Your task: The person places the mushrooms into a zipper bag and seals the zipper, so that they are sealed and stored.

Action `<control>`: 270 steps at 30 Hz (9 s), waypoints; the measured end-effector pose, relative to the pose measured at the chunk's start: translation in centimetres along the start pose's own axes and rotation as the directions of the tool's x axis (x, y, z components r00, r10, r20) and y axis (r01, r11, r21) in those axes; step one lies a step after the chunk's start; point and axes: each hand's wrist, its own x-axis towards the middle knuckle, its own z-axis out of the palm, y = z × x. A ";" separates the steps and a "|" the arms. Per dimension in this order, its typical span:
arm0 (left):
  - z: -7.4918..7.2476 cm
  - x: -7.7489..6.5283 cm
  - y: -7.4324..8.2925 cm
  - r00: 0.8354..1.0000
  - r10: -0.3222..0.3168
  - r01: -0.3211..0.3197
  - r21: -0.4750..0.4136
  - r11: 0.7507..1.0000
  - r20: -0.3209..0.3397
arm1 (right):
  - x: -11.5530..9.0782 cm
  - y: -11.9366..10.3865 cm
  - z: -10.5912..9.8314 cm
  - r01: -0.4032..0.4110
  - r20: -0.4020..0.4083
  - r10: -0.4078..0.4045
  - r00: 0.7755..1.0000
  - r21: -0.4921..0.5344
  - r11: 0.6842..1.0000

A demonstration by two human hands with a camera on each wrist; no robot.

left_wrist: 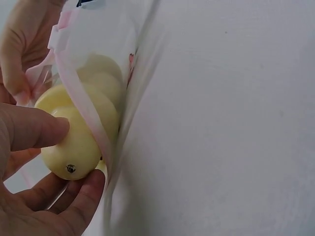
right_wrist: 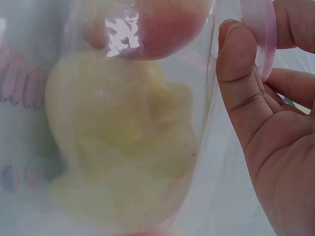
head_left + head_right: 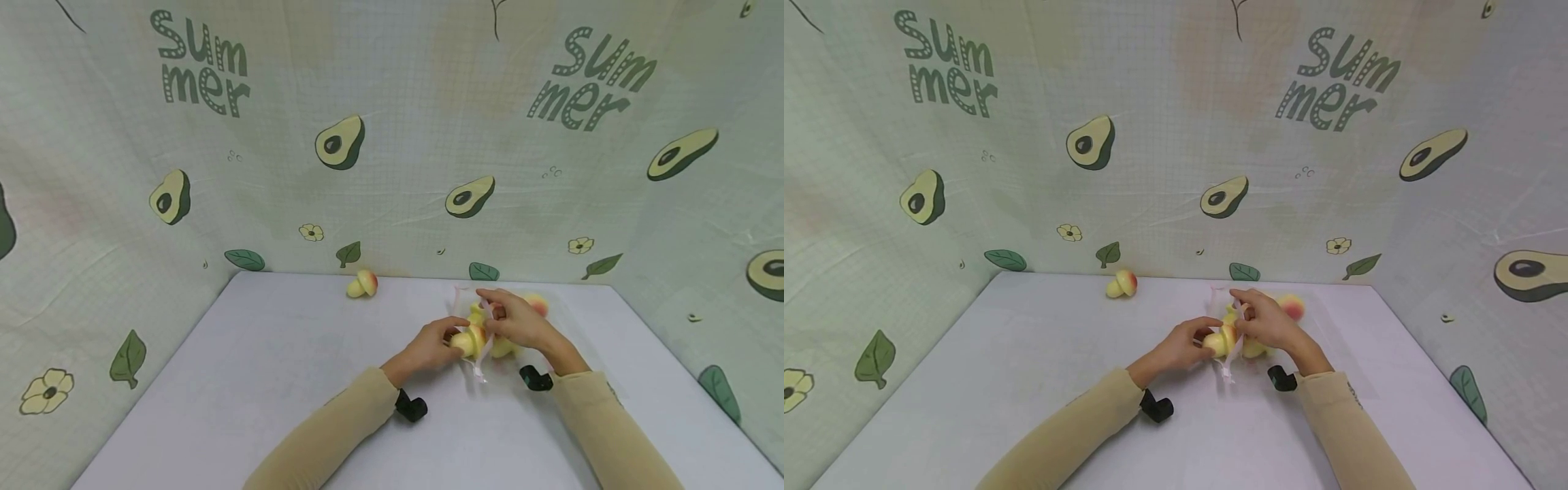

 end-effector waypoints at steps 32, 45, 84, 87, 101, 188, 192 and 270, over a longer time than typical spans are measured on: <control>1.5 1.0 0.4 0.997 -0.007 -0.002 -0.113 0.994 -0.076 | 0.0 0.0 -0.3 0.005 -0.010 -0.005 1.000 0.012 1.000; 1.4 1.1 -0.3 0.991 -0.033 0.014 -0.138 0.990 -0.132 | 0.0 0.1 -0.2 -0.005 0.007 0.005 1.000 0.005 1.000; 1.4 1.3 0.6 0.989 -0.050 0.026 -0.166 0.986 -0.139 | 0.2 -0.1 -0.6 0.018 0.001 -0.018 1.000 0.001 1.000; 0.4 0.7 0.4 0.990 -0.060 0.040 -0.148 0.988 -0.130 | 0.1 -0.2 -0.6 -0.009 0.002 0.009 1.000 -0.012 1.000; -5.6 -2.0 -2.2 0.980 -0.068 0.053 -0.083 0.995 -0.185 | -0.1 0.2 -0.2 -0.033 0.018 0.033 0.999 0.005 0.999; -15.5 0.6 -10.6 0.963 -0.079 0.125 0.170 0.977 -0.257 | 0.2 0.0 -0.3 -0.030 0.014 0.031 0.999 -0.011 0.999; -14.7 0.2 -9.8 0.966 -0.050 0.098 0.180 0.979 -0.252 | 0.1 0.1 -0.3 -0.045 0.019 0.045 0.999 0.001 0.999; -4.1 -2.4 -2.4 0.996 0.090 -0.090 0.087 0.992 -0.001 | -0.1 0.1 -0.1 -0.007 0.019 0.007 1.000 0.007 1.000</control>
